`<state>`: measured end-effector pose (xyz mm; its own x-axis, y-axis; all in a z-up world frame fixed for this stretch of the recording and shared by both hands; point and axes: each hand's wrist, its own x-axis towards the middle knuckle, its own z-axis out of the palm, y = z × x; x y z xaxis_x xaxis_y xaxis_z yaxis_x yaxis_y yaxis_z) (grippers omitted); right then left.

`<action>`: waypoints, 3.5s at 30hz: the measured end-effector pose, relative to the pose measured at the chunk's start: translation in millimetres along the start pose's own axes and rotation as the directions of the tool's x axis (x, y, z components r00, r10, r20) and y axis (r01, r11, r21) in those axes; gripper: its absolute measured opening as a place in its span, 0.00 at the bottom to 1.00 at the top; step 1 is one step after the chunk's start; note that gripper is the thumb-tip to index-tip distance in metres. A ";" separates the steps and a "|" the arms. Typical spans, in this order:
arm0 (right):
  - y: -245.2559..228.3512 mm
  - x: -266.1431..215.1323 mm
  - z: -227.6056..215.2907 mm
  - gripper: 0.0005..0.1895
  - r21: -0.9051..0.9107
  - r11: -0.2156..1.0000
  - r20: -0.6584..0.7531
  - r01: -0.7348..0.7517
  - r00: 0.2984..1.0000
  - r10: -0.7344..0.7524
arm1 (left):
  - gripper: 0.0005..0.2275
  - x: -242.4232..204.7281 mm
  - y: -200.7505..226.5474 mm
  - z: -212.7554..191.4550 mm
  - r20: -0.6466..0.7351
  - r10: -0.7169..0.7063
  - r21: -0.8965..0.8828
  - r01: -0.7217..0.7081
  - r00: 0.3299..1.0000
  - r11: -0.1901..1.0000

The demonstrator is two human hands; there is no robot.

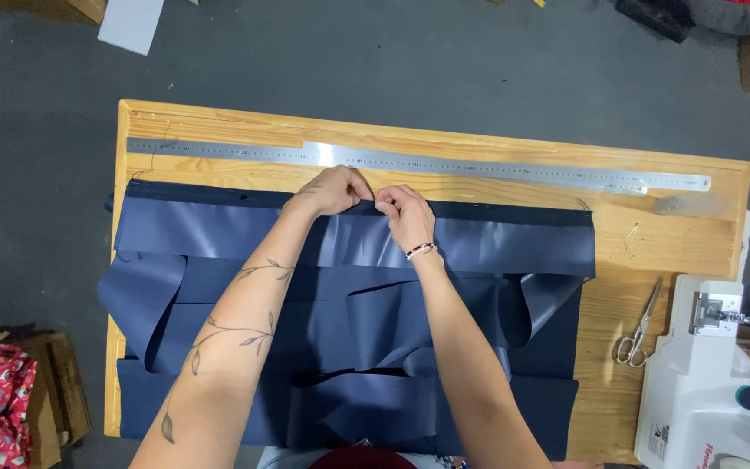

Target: The person folds a large piece of dark blue fabric on a wooden table and secures the folded edge with straight pins. They repeatedly align the fabric layers and insert pins along the top edge to hold the fold in place.

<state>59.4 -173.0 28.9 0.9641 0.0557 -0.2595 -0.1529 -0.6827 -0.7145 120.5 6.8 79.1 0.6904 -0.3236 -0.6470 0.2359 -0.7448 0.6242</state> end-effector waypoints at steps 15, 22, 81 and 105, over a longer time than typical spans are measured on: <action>-24.3 -8.5 -11.1 0.25 0.173 0.963 -0.037 -0.207 0.976 0.216 | 0.10 16.0 -29.0 20.0 -0.113 0.051 -0.112 -0.064 0.992 0.992; 14.3 -14.9 36.9 0.13 -0.242 0.958 -0.208 0.156 0.956 -0.208 | 0.09 -21.2 -71.6 43.2 -0.556 0.399 0.414 -0.173 0.729 0.894; -146.3 63.1 187.6 0.11 -0.508 0.629 0.353 0.588 0.809 -0.470 | 0.25 -96.1 -230.3 17.7 -0.807 0.421 0.480 0.045 0.414 0.876; -119.7 89.7 214.0 0.18 -0.458 0.573 0.351 0.680 0.730 -0.587 | 0.40 -101.7 -222.3 2.0 -0.894 0.261 0.357 0.227 0.365 0.906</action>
<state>117.8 69.7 -47.9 0.7174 0.6967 0.0022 0.6676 -0.6865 -0.2882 -3.5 204.0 5.2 0.9248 0.2093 0.3178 0.1265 -0.9567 0.2621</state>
